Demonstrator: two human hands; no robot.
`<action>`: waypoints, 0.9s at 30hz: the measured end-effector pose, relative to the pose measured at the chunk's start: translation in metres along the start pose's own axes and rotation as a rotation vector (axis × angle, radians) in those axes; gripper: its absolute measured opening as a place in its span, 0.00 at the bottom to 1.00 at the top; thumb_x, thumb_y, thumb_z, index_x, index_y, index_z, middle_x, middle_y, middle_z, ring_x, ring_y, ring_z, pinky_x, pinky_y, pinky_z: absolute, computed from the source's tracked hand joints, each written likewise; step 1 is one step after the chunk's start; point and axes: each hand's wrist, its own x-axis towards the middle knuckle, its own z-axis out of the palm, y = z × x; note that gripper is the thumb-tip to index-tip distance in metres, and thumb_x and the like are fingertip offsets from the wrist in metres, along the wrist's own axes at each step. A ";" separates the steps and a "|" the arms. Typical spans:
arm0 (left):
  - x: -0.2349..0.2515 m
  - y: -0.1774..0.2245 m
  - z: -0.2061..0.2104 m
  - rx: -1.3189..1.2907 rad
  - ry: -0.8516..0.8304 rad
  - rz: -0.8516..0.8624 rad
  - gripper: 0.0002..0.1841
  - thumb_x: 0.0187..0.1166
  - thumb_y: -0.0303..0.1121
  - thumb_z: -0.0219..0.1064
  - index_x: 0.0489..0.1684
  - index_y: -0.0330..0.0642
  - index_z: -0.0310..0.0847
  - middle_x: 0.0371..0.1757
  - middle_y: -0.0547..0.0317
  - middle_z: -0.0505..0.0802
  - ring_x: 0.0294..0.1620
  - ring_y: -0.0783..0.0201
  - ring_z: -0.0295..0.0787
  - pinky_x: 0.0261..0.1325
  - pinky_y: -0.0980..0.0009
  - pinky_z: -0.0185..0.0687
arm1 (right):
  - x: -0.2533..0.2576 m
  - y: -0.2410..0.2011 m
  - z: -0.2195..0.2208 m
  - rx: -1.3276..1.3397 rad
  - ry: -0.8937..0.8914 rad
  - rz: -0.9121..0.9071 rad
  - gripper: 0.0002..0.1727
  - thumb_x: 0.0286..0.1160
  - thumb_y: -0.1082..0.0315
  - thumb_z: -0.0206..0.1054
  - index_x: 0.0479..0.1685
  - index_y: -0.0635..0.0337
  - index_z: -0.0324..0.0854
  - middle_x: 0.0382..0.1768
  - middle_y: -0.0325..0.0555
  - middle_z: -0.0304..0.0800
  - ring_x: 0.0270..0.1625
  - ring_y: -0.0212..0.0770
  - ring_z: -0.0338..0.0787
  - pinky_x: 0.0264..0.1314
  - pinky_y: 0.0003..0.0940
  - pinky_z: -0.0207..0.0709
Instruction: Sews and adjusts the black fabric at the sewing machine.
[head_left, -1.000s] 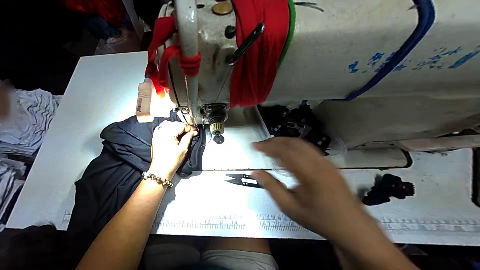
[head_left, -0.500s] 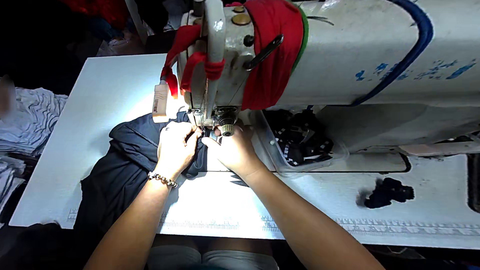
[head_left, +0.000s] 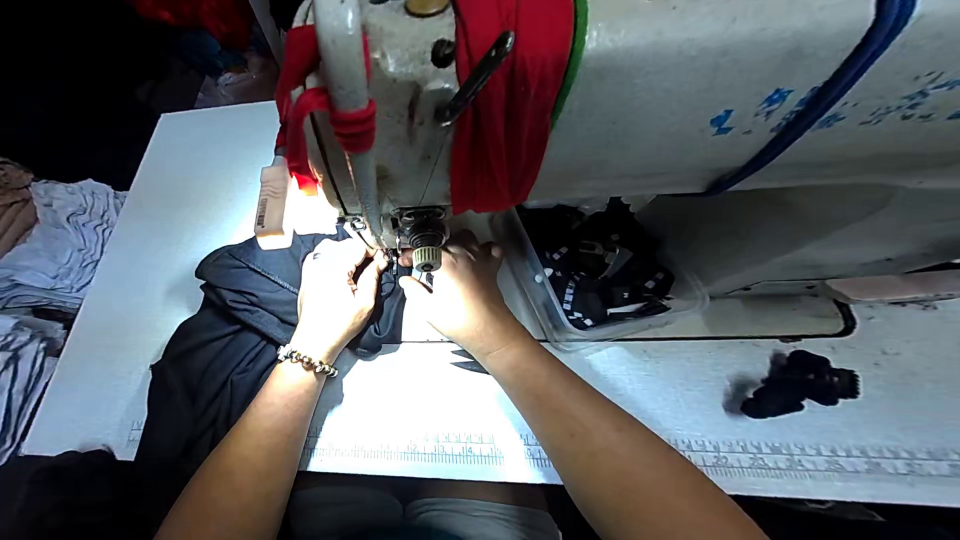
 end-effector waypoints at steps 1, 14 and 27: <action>0.000 0.000 0.000 0.000 0.008 0.006 0.13 0.84 0.37 0.59 0.39 0.44 0.90 0.39 0.56 0.92 0.52 0.57 0.87 0.62 0.52 0.71 | 0.000 0.000 0.000 0.000 0.001 -0.001 0.11 0.70 0.60 0.73 0.48 0.48 0.93 0.46 0.49 0.92 0.62 0.58 0.84 0.60 0.67 0.64; 0.000 0.001 0.000 -0.004 0.021 0.000 0.13 0.84 0.38 0.60 0.37 0.45 0.91 0.38 0.57 0.92 0.52 0.58 0.86 0.63 0.53 0.70 | 0.001 0.000 0.000 -0.017 0.000 -0.006 0.11 0.70 0.58 0.74 0.47 0.48 0.94 0.45 0.48 0.91 0.60 0.57 0.85 0.59 0.64 0.64; 0.000 0.000 0.002 -0.020 0.037 0.007 0.12 0.83 0.39 0.62 0.37 0.46 0.91 0.38 0.59 0.92 0.51 0.58 0.86 0.60 0.54 0.70 | 0.001 0.000 0.001 -0.005 0.001 0.002 0.10 0.70 0.59 0.73 0.47 0.47 0.94 0.44 0.47 0.91 0.60 0.56 0.84 0.59 0.64 0.64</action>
